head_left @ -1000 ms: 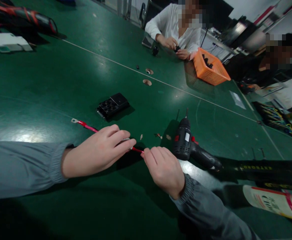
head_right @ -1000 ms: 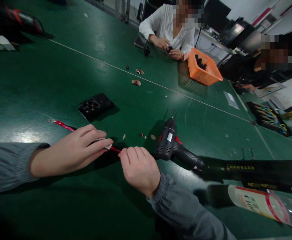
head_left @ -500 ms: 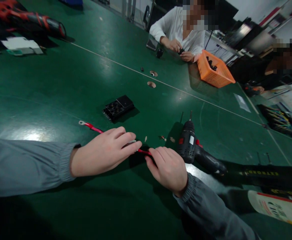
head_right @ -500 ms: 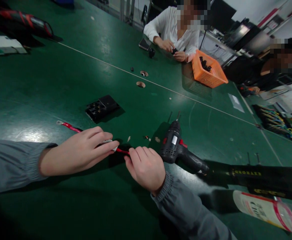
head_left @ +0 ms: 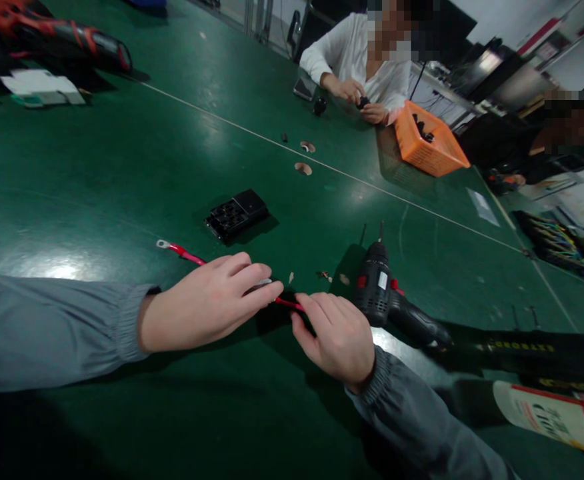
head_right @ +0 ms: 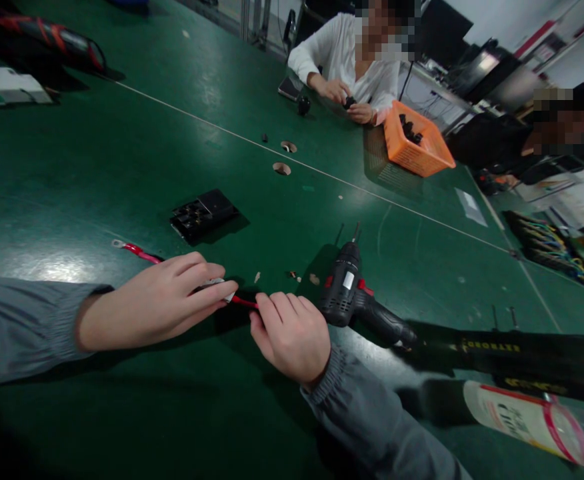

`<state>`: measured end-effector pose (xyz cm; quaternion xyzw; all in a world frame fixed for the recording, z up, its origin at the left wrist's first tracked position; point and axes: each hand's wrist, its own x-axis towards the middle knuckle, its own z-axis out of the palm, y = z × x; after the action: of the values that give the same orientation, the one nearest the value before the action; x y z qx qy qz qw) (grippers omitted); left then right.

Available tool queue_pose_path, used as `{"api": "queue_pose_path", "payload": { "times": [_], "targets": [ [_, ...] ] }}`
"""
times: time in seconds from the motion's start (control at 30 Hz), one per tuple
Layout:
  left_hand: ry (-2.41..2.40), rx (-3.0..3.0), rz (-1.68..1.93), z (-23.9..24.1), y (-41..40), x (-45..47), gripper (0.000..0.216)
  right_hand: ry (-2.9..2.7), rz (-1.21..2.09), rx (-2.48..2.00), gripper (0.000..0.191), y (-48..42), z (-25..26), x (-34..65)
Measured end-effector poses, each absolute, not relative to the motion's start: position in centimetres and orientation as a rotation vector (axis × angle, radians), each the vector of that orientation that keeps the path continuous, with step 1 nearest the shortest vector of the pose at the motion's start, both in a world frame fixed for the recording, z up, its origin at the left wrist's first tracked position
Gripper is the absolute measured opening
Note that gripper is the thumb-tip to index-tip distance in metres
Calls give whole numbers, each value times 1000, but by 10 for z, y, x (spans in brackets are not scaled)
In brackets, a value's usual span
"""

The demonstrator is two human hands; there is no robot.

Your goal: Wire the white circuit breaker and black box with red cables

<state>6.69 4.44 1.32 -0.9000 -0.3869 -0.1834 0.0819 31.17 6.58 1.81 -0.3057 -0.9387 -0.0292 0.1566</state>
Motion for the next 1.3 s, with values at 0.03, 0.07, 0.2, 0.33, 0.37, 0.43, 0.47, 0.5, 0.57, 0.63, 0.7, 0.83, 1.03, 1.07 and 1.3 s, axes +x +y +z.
{"api": "queue_pose_path", "payload": {
  "times": [0.03, 0.07, 0.2, 0.33, 0.37, 0.43, 0.47, 0.5, 0.57, 0.63, 0.7, 0.83, 1.03, 1.07, 1.3],
  "targets": [
    [-1155, -2688, -547, 13, 44, 67, 31, -2686, -86, -878, 22, 66, 18, 312],
    [-1154, -2687, -548, 13, 44, 67, 31, -2687, -89, -883, 22, 66, 18, 312],
    [-1155, -2695, -557, 12, 44, 66, 32, -2680, -87, -883, 22, 65, 19, 310],
    [-1164, -2715, -587, 12, 43, 65, 39, -2629, -147, -795, 29, 68, 27, 318],
    [-1171, -2715, -601, 12, 42, 65, 42, -2611, -198, -765, 29, 70, 30, 323],
    [-1178, -2705, -638, 13, 42, 64, 46, -2563, -345, -737, 28, 77, 37, 339],
    [-1176, -2696, -658, 13, 42, 64, 48, -2538, -428, -746, 26, 81, 41, 349],
    [-1171, -2689, -676, 13, 42, 64, 49, -2512, -499, -784, 24, 86, 45, 360],
    [-1159, -2686, -702, 13, 43, 62, 50, -2478, -555, -907, 20, 98, 52, 382],
    [-1165, -2693, -715, 13, 43, 60, 50, -2515, -496, -1040, 18, 109, 57, 403],
    [-1200, -2700, -734, 13, 44, 57, 50, -2635, -268, -1167, 27, 118, 61, 420],
    [-1313, -2712, -766, 12, 47, 53, 52, -2660, 235, -1435, 60, 122, 65, 442],
    [-1319, -2701, -736, 13, 49, 55, 47, -2663, 351, -1714, 55, 116, 59, 449],
    [-1313, -2694, -725, 13, 49, 55, 44, -2671, 332, -1746, 52, 116, 57, 446],
    [-1282, -2694, -676, 18, 50, 56, 34, -2577, 215, -1925, 42, 118, 48, 432]
  ]
}}
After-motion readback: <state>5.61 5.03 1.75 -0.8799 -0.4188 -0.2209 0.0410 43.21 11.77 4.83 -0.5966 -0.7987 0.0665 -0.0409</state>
